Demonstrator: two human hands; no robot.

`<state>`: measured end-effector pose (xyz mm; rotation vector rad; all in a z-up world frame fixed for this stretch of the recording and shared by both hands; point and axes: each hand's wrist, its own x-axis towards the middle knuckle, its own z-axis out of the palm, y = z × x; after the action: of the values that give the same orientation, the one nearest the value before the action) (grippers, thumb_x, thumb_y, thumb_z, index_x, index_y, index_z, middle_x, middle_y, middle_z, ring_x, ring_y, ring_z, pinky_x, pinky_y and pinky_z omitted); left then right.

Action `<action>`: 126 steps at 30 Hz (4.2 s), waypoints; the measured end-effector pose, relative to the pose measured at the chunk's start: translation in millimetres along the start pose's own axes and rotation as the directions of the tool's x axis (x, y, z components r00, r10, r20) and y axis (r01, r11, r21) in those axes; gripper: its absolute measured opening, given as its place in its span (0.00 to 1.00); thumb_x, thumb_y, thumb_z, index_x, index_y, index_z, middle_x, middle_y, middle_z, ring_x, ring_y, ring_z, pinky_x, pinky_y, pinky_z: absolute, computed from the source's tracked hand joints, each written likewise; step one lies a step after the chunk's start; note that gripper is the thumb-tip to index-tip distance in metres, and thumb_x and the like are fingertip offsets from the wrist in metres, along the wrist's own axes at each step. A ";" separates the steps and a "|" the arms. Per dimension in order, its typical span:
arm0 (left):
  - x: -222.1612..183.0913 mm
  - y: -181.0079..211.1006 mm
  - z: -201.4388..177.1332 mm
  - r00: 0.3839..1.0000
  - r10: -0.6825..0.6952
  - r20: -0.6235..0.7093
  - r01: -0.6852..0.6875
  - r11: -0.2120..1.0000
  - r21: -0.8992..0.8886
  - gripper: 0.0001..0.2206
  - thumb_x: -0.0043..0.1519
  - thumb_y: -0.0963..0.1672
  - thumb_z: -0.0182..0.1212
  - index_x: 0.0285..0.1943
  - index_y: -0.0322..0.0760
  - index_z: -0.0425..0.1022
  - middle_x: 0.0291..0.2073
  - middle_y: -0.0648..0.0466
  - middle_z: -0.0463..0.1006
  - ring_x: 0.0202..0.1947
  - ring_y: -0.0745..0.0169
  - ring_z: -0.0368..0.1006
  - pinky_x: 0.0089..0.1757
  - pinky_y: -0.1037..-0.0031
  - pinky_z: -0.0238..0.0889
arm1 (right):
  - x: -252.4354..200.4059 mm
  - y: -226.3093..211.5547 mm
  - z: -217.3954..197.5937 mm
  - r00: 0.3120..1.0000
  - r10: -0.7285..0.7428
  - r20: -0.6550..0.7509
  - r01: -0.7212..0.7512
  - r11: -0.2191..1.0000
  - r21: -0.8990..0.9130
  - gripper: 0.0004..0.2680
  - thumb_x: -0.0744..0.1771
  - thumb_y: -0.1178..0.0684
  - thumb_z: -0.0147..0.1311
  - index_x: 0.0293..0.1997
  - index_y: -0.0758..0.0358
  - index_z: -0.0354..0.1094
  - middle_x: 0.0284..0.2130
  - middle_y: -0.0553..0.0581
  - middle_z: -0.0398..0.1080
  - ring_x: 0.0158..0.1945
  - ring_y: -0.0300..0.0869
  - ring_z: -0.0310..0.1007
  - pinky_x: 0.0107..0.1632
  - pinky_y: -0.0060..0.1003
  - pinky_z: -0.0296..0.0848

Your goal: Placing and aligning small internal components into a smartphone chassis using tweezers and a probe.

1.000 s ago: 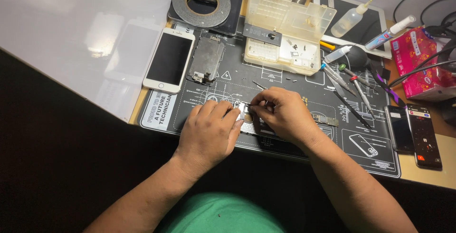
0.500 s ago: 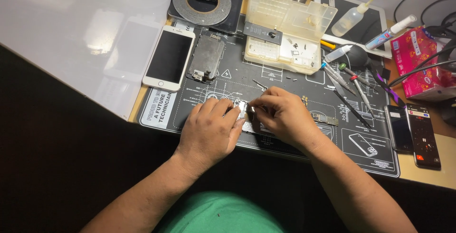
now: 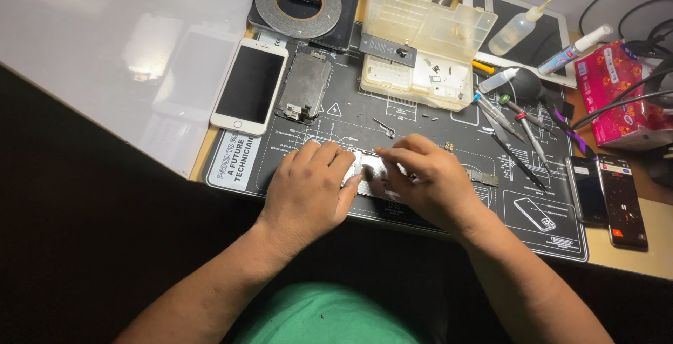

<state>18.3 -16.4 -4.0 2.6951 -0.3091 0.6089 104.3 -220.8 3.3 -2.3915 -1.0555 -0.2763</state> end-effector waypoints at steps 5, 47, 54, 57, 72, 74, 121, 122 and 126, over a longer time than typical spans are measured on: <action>16.9 -4.3 -1.5 1.000 0.001 -0.019 -0.001 1.000 -0.017 0.11 0.61 0.46 0.57 0.45 0.37 0.81 0.26 0.48 0.78 0.29 0.52 0.76 0.33 0.66 0.69 | -5.5 6.2 -17.3 0.996 0.089 -0.033 -0.088 0.996 0.024 0.07 0.64 0.59 0.60 0.43 0.51 0.77 0.30 0.49 0.74 0.27 0.42 0.74 0.29 0.35 0.74; 37.6 -15.3 36.2 0.980 -0.134 0.150 0.166 0.959 -0.229 0.06 0.60 0.46 0.61 0.37 0.47 0.83 0.27 0.56 0.77 0.37 0.53 0.77 0.42 0.65 0.70 | 7.4 13.2 17.4 0.975 -0.221 -0.012 0.203 0.916 -0.346 0.04 0.65 0.52 0.58 0.31 0.53 0.70 0.25 0.50 0.67 0.31 0.44 0.68 0.31 0.35 0.64; 36.2 -14.4 37.8 0.983 -0.151 0.105 0.172 0.955 -0.242 0.04 0.57 0.47 0.62 0.34 0.50 0.82 0.26 0.57 0.76 0.35 0.52 0.77 0.41 0.65 0.70 | 6.7 12.5 16.1 0.960 -0.281 -0.024 0.250 0.889 -0.385 0.05 0.66 0.50 0.57 0.31 0.53 0.68 0.25 0.51 0.67 0.31 0.44 0.67 0.32 0.36 0.63; 35.2 -14.2 37.3 0.987 -0.142 0.078 0.157 0.956 -0.247 0.04 0.57 0.47 0.62 0.33 0.50 0.81 0.26 0.56 0.76 0.35 0.52 0.78 0.41 0.65 0.70 | 6.8 11.9 14.5 0.963 -0.269 -0.015 0.248 0.908 -0.337 0.05 0.67 0.50 0.56 0.31 0.54 0.68 0.25 0.50 0.67 0.31 0.44 0.68 0.32 0.36 0.63; 37.3 -9.4 31.2 0.976 -0.202 0.086 0.219 0.922 -0.319 0.04 0.55 0.45 0.61 0.31 0.45 0.78 0.26 0.53 0.76 0.35 0.49 0.77 0.41 0.63 0.69 | 10.8 18.0 13.3 0.991 -0.101 0.089 0.117 0.974 -0.196 0.03 0.65 0.51 0.61 0.39 0.53 0.73 0.30 0.48 0.71 0.34 0.45 0.72 0.38 0.38 0.67; 38.6 -10.7 30.1 0.975 -0.202 0.090 0.221 0.919 -0.327 0.03 0.55 0.45 0.60 0.31 0.46 0.78 0.26 0.54 0.76 0.35 0.49 0.77 0.41 0.63 0.69 | 12.4 14.8 12.4 0.992 -0.091 0.084 0.106 0.976 -0.190 0.03 0.65 0.51 0.62 0.38 0.53 0.74 0.30 0.48 0.71 0.34 0.44 0.73 0.38 0.38 0.67; 45.3 -5.9 21.9 0.916 -0.285 0.282 0.369 0.874 -0.316 0.04 0.57 0.45 0.63 0.39 0.47 0.80 0.32 0.62 0.80 0.38 0.62 0.75 0.39 0.66 0.68 | -61.0 183.7 -101.3 0.738 0.657 -0.151 -0.640 0.612 -0.464 0.10 0.69 0.48 0.51 0.48 0.58 0.78 0.43 0.62 0.75 0.48 0.60 0.72 0.50 0.56 0.71; 45.2 -5.8 21.7 0.915 -0.290 0.281 0.374 0.871 -0.319 0.04 0.57 0.45 0.62 0.39 0.48 0.80 0.32 0.63 0.80 0.38 0.63 0.75 0.39 0.66 0.67 | -61.9 188.0 -96.9 0.734 0.666 -0.131 -0.630 0.597 -0.496 0.11 0.68 0.48 0.50 0.47 0.59 0.78 0.43 0.62 0.75 0.48 0.60 0.72 0.50 0.56 0.70; 43.6 -6.5 21.8 0.930 -0.269 0.248 0.342 0.881 -0.327 0.03 0.57 0.45 0.62 0.38 0.47 0.79 0.30 0.61 0.79 0.36 0.60 0.74 0.36 0.65 0.67 | -74.2 207.6 -84.5 0.811 0.559 -0.172 -0.547 0.620 -0.563 0.08 0.68 0.49 0.53 0.41 0.58 0.76 0.40 0.61 0.75 0.46 0.61 0.73 0.48 0.55 0.70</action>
<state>66.8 -24.7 -4.7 2.3695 -0.0306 0.1674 208.1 -430.3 -29.0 -3.1455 -0.1596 -0.3966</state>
